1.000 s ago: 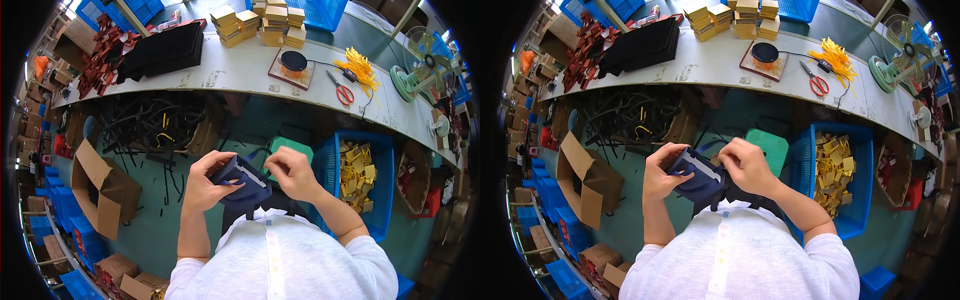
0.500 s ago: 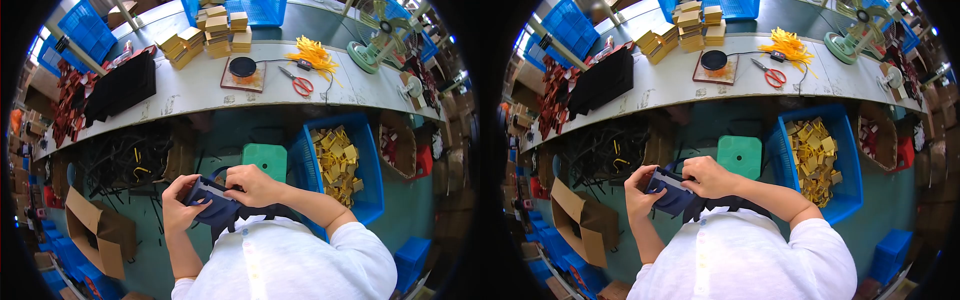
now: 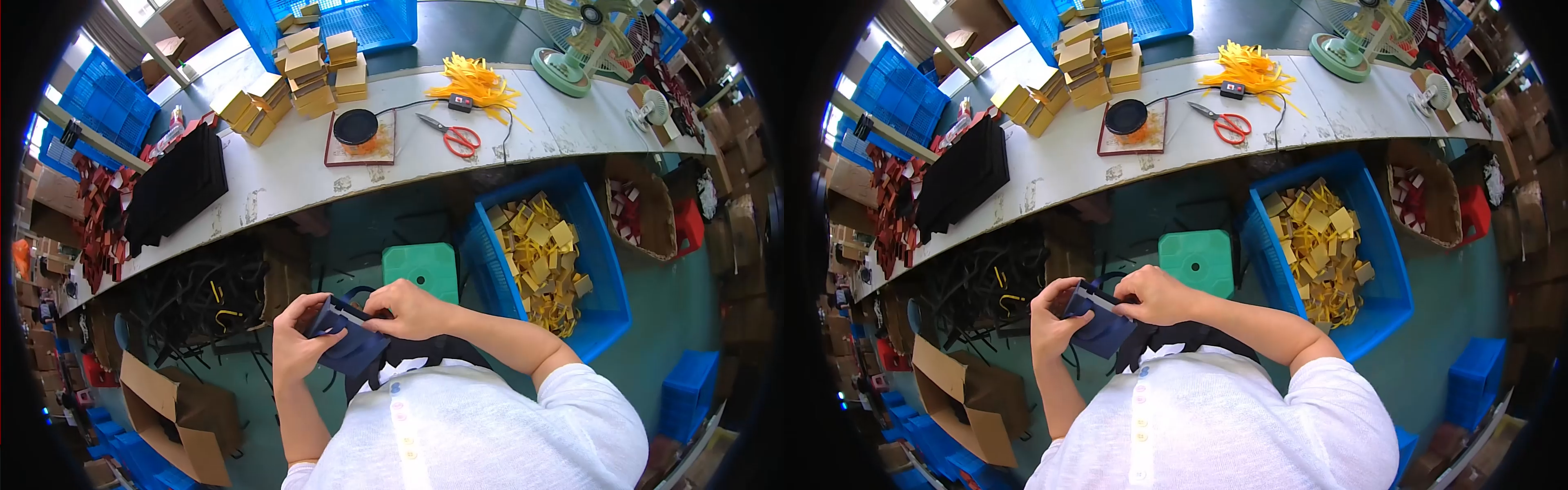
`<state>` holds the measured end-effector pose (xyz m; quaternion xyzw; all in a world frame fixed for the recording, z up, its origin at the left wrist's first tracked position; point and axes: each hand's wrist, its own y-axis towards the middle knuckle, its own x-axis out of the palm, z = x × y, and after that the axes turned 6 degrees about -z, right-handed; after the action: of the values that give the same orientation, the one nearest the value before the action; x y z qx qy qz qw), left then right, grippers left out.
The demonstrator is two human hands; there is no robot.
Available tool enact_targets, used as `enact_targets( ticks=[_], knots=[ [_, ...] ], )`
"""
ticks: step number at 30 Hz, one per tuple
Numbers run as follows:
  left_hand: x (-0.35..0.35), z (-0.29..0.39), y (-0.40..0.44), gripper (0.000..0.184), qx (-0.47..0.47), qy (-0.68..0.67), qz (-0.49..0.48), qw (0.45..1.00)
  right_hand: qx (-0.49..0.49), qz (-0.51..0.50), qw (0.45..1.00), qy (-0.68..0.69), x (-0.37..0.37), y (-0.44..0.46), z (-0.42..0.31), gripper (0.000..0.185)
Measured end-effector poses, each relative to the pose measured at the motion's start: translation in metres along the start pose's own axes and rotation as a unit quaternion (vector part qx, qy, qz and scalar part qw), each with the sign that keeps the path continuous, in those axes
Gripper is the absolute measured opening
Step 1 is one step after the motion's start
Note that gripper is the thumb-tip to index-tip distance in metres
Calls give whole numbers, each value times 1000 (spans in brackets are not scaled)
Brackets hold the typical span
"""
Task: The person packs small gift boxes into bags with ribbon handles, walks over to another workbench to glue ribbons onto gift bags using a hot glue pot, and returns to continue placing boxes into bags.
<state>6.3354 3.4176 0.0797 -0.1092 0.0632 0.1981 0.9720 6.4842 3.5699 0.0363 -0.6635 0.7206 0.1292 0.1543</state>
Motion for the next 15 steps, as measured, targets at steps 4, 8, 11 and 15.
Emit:
enact_targets(
  ticks=[4, 8, 11, 15],
  knots=[
    [-1, 2, 9, 49, -4, -42, -1, 999, -9, 216, 924, 316, -7, -2, 4, 14],
    [-3, 7, 16, 50, 6, -47, 26, 999, 18, 334, 913, 234, -35, -22, 21, 13],
    [-5, 14, 6, 53, 78, -21, 27, 996, 32, 217, 964, 151, -42, -29, 23, 9],
    [-8, 16, -10, 53, 114, -32, 27, 993, -141, 195, 969, 62, -47, -9, -24, 18]
  ],
)
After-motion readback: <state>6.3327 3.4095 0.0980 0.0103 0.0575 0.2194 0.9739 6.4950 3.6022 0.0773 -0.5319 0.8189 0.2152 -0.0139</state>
